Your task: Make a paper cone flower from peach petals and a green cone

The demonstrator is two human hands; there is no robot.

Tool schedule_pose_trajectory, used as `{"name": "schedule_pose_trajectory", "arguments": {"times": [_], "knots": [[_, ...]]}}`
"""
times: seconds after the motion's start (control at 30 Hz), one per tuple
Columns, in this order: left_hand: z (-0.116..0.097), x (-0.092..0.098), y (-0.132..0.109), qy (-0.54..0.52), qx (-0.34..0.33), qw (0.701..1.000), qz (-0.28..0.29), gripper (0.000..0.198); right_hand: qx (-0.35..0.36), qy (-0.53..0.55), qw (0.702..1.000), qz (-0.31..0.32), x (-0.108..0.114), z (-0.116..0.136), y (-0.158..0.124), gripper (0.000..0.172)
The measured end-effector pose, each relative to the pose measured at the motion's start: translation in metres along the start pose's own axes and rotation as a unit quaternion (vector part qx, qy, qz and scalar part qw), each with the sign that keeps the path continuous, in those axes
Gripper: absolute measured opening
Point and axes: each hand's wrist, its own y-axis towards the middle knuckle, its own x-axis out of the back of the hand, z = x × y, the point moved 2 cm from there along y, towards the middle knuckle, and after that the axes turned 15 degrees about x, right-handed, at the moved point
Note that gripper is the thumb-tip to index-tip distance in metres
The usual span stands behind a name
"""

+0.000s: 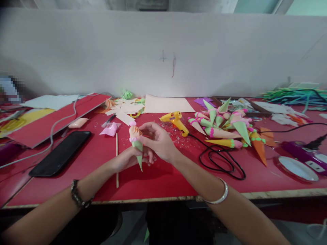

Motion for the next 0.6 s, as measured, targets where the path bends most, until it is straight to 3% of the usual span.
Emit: {"name": "schedule_pose_trajectory", "arguments": {"times": [0.17,0.4,0.6], "knots": [[0.002,0.002,0.0,0.005,0.022,0.999,-0.035,0.019,0.012,-0.005,1.0,-0.01,0.0,-0.001,0.0,0.021],[0.001,0.01,0.002,0.03,-0.023,0.978,-0.204,0.017,0.023,-0.055,0.998,-0.025,0.004,0.0,0.001,0.029],[-0.01,0.012,-0.001,-0.083,-0.074,0.958,-0.266,0.015,0.036,-0.175,0.984,-0.015,0.009,-0.003,0.003,0.021]]}}
